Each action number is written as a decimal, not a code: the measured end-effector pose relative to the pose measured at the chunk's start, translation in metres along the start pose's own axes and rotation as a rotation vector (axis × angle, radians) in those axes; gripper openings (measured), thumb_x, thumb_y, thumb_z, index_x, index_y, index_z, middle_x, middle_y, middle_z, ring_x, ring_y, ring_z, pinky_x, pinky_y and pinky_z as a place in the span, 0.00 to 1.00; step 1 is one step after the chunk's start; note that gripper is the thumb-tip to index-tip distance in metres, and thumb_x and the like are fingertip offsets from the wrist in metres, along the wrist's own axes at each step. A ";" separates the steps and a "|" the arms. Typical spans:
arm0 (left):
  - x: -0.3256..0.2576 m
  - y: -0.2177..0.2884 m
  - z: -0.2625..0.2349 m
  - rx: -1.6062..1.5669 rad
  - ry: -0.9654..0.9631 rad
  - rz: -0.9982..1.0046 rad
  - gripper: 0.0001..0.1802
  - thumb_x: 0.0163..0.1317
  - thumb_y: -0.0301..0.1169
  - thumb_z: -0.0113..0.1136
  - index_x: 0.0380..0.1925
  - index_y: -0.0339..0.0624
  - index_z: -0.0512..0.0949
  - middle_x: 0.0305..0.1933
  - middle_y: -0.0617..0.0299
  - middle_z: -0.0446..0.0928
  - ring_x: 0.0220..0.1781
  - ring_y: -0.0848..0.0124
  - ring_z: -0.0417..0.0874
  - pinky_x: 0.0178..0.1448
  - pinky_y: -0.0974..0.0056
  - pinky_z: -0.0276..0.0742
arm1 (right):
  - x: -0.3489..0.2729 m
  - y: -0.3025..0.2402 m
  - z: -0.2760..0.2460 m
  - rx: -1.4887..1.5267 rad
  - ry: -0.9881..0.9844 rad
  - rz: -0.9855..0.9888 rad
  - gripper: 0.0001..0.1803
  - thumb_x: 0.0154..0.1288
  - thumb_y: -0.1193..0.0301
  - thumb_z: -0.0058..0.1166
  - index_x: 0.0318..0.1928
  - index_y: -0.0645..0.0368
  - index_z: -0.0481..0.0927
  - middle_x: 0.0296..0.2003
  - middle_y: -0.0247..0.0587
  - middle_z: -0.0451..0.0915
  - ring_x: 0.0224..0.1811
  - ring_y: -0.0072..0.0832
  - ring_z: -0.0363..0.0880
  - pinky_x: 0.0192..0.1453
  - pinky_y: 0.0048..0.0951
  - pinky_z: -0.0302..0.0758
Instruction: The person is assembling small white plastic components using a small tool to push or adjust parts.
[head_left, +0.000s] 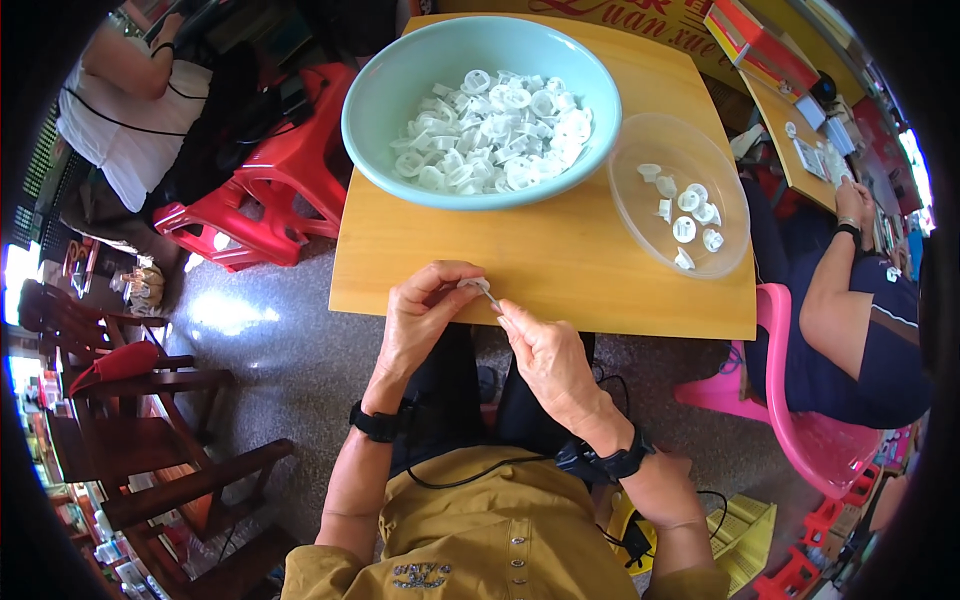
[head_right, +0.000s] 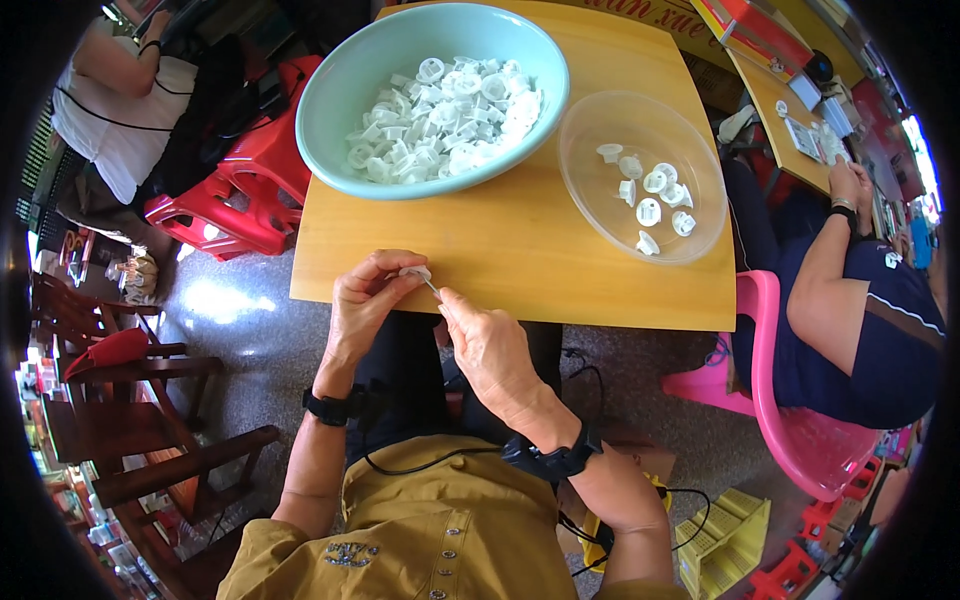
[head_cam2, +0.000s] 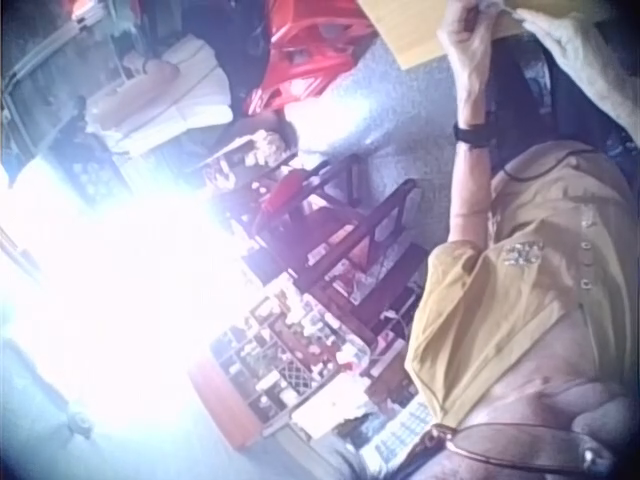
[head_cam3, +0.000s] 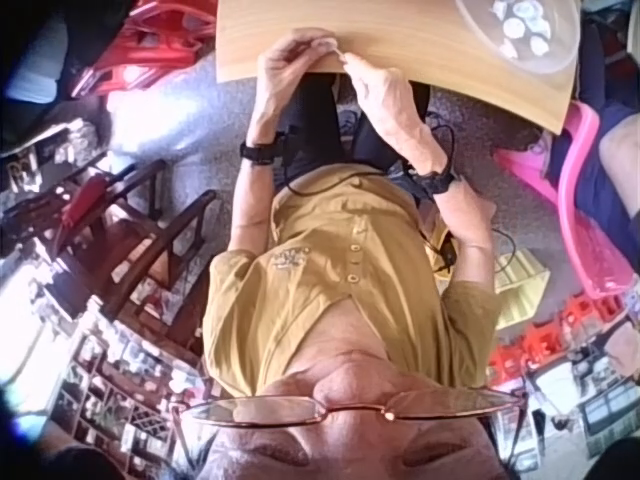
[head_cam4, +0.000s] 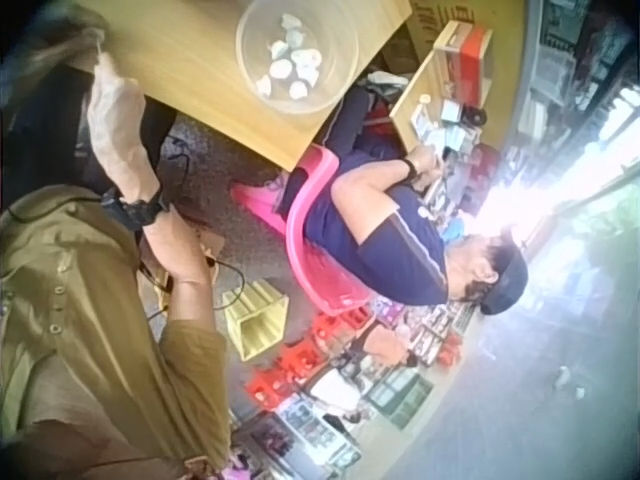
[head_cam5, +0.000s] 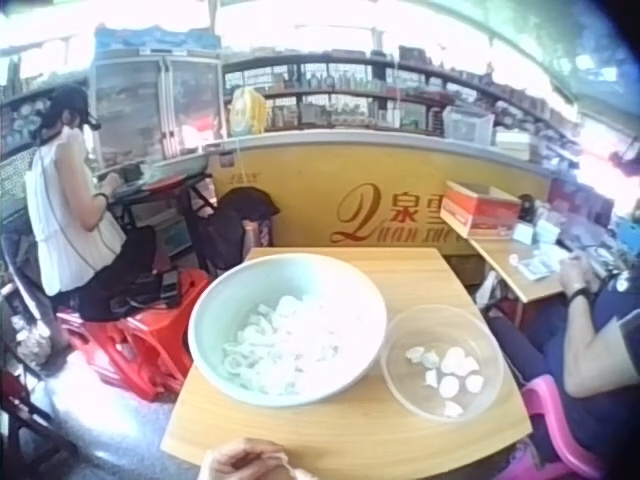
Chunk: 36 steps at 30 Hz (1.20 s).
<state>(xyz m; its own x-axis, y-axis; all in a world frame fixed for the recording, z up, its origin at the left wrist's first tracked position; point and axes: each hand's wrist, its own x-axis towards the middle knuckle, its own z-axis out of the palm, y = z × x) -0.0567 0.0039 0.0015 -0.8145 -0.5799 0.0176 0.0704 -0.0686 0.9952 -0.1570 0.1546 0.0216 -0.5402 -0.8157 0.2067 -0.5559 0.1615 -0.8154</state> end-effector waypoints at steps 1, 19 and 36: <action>0.000 0.001 0.000 -0.003 -0.003 0.012 0.10 0.63 0.18 0.57 0.44 0.33 0.79 0.43 0.60 0.81 0.47 0.75 0.81 0.55 0.71 0.76 | -0.001 0.000 0.001 -0.026 0.035 -0.025 0.09 0.67 0.72 0.51 0.46 0.62 0.78 0.28 0.53 0.81 0.31 0.50 0.81 0.33 0.41 0.77; 0.002 0.001 0.001 -0.025 -0.005 0.058 0.10 0.64 0.16 0.56 0.44 0.33 0.79 0.43 0.61 0.80 0.47 0.75 0.81 0.54 0.71 0.77 | 0.003 -0.007 -0.001 -0.066 -0.055 0.044 0.12 0.67 0.73 0.50 0.49 0.61 0.79 0.29 0.55 0.81 0.31 0.49 0.81 0.33 0.42 0.78; -0.011 0.047 0.027 -0.480 -0.011 -0.055 0.16 0.62 0.19 0.59 0.50 0.35 0.74 0.52 0.51 0.78 0.55 0.61 0.81 0.62 0.58 0.76 | 0.007 -0.044 -0.042 0.310 0.142 0.192 0.05 0.65 0.74 0.59 0.36 0.64 0.78 0.21 0.32 0.77 0.22 0.13 0.71 0.27 0.20 0.69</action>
<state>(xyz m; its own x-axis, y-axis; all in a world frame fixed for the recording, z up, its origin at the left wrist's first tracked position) -0.0603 0.0286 0.0509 -0.8306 -0.5561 -0.0298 0.2829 -0.4675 0.8375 -0.1627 0.1650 0.0819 -0.7097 -0.6988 0.0896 -0.2305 0.1102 -0.9668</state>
